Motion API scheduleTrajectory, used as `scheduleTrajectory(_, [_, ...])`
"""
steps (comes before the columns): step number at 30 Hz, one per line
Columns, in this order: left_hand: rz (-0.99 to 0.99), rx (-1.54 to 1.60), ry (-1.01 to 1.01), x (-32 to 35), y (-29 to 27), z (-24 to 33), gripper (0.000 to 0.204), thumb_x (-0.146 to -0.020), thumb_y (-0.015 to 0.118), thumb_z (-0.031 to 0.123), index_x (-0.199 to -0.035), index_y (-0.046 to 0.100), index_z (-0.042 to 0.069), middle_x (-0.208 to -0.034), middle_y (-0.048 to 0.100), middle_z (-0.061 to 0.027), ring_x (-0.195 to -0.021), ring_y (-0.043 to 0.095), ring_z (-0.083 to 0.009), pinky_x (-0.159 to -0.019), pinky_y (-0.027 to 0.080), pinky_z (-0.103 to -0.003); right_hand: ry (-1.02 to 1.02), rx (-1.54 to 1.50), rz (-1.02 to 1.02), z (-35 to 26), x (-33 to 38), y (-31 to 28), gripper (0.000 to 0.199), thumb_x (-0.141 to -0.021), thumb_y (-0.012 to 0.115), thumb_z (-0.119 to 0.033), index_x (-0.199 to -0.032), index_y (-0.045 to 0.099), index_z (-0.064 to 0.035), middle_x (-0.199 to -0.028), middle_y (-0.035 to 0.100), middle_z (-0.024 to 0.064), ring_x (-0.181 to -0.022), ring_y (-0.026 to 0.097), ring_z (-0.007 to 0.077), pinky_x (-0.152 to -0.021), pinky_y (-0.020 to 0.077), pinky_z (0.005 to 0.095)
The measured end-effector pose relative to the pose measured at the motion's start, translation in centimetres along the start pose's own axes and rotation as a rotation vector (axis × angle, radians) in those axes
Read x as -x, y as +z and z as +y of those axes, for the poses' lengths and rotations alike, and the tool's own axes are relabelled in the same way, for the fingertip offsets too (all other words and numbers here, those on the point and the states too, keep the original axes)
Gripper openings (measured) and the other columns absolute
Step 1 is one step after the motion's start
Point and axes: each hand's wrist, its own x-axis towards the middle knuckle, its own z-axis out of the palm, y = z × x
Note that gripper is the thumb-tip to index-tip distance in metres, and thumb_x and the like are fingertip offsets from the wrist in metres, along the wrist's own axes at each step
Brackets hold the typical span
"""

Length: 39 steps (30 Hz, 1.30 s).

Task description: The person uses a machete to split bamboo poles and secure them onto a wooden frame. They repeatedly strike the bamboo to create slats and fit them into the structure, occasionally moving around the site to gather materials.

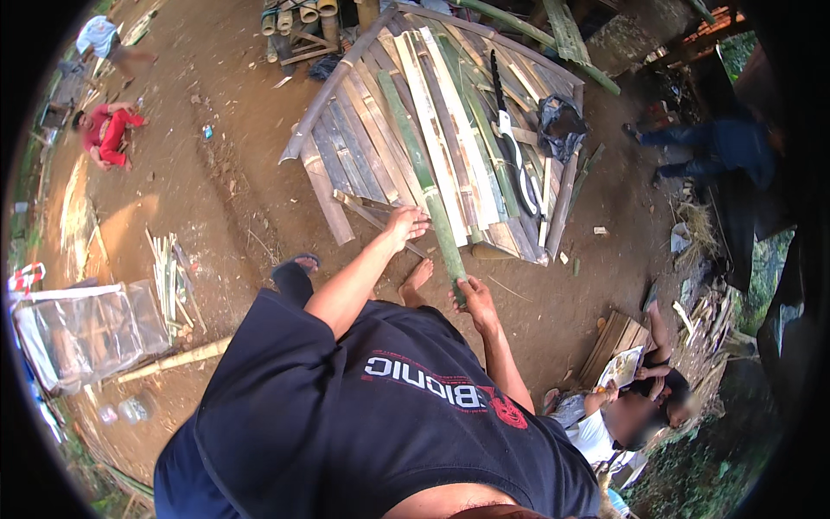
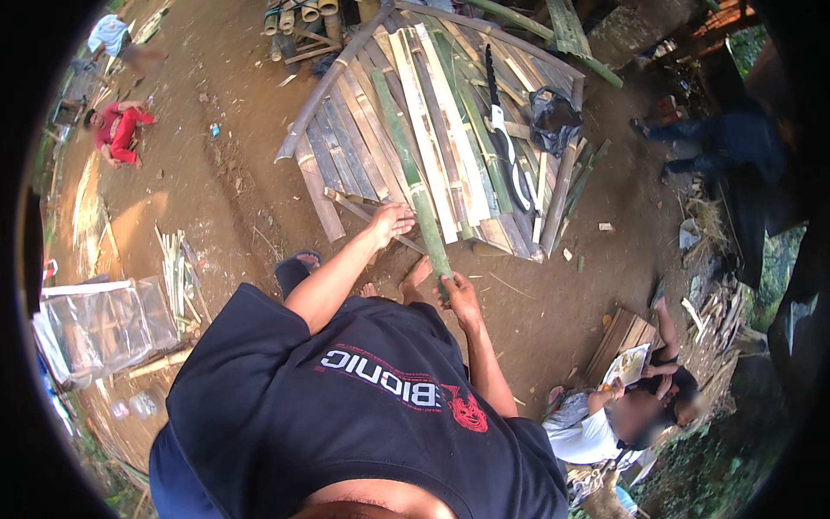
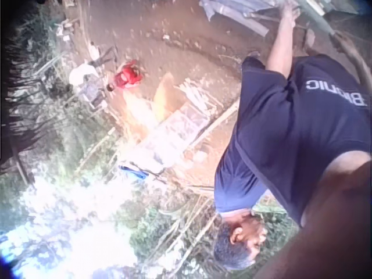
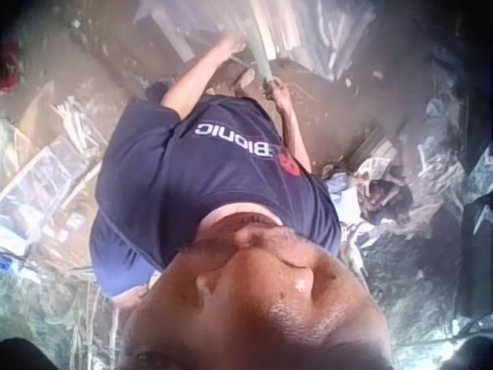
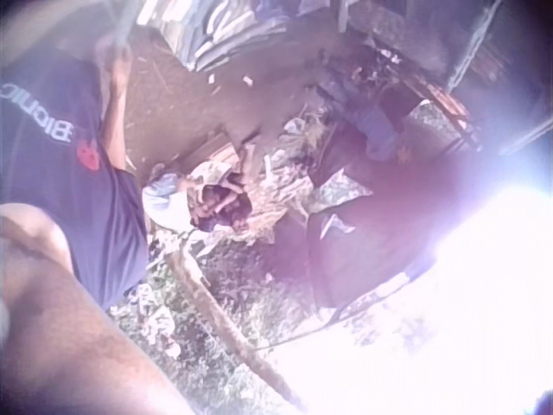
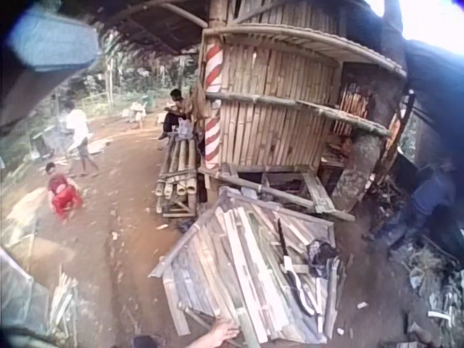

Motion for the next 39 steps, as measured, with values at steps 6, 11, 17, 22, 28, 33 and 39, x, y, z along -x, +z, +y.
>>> scheduleTrajectory(6, [0.123,-0.084,0.009,4.1,-4.5,-0.4,0.029,-0.095,0.053,0.026,-0.117,0.054,0.006,-0.104,0.063,-0.0088,-0.088,0.063,-0.0202,-0.076,0.052,-0.034,-0.051,0.309,0.045,1.3,-2.7,-4.3,0.031,-0.095,0.054,-0.027,-0.11,0.055,0.001,-0.078,0.064,0.0095,-0.058,0.058,0.0139,-0.053,0.0481,0.0274])
scheduleTrajectory(11, [0.261,-0.082,0.014,8.0,-9.2,-1.0,0.034,-0.096,0.053,0.027,-0.121,0.053,0.005,-0.107,0.062,-0.009,-0.093,0.061,-0.0202,-0.078,0.051,-0.035,-0.138,0.483,0.053,2.4,-4.6,-5.5,0.03,-0.094,0.056,-0.028,-0.103,0.055,0.0014,-0.077,0.064,0.0115,-0.059,0.06,0.0153,-0.053,0.0485,0.0282])
scheduleTrajectory(17, [0.388,-0.001,-0.035,9.3,-14.5,-1.7,0.031,-0.094,0.055,0.029,-0.117,0.054,0.008,-0.107,0.063,-0.0094,-0.093,0.062,-0.0204,-0.079,0.05,-0.034,-0.062,0.542,-0.036,3.6,-6.2,-4.8,0.033,-0.093,0.059,-0.03,-0.099,0.057,0.0023,-0.07,0.063,0.0099,-0.059,0.061,0.0166,-0.055,0.0492,0.0306])
scheduleTrajectory(22, [0.334,-0.037,-0.043,7.2,-19.7,2.3,0.031,-0.094,0.055,0.026,-0.119,0.054,0.007,-0.104,0.063,-0.0094,-0.088,0.062,-0.0202,-0.074,0.052,-0.034,0.014,0.527,0.057,3.7,-6.2,-1.2,0.039,-0.089,0.064,-0.036,-0.092,0.061,0.0029,-0.068,0.064,0.0083,-0.06,0.061,0.015,-0.055,0.0486,0.0308])
scheduleTrajectory(28, [0.302,-0.023,0.141,0.7,-25.9,8.8,0.023,-0.091,0.055,0.014,-0.112,0.056,0.005,-0.099,0.062,-0.0092,-0.081,0.063,-0.0193,-0.067,0.054,-0.03,0.169,0.559,0.417,2.3,-3.1,4.2,0.053,-0.087,0.061,-0.054,-0.084,0.064,-0.0005,-0.061,0.058,0.0049,-0.057,0.055,0.0115,-0.051,0.0425,0.0295])
scheduleTrajectory(33, [0.38,-0.018,0.196,-6.5,-35.2,16.9,0.033,-0.089,0.057,0.027,-0.112,0.059,0.003,-0.106,0.06,-0.0122,-0.105,0.053,-0.0251,-0.09,0.044,-0.043,0.186,0.687,0.856,-2.2,-0.6,11.7,0.061,-0.09,0.048,-0.057,-0.08,0.067,0.0003,-0.07,0.063,0.0239,-0.067,0.062,0.0372,-0.064,0.0466,0.0479])
scheduleTrajectory(39, [0.392,-0.451,0.033,-10.8,-33.3,25.6,0.047,-0.09,0.061,0.039,-0.117,0.057,0.001,-0.101,0.055,-0.0078,-0.073,0.045,-0.016,-0.058,0.035,-0.036,0.248,0.52,1.228,-1.9,3.2,23.6,0.062,-0.093,0.044,-0.053,-0.07,0.066,0.0007,-0.07,0.063,0.0268,-0.073,0.064,0.0427,-0.069,0.0488,0.0507])
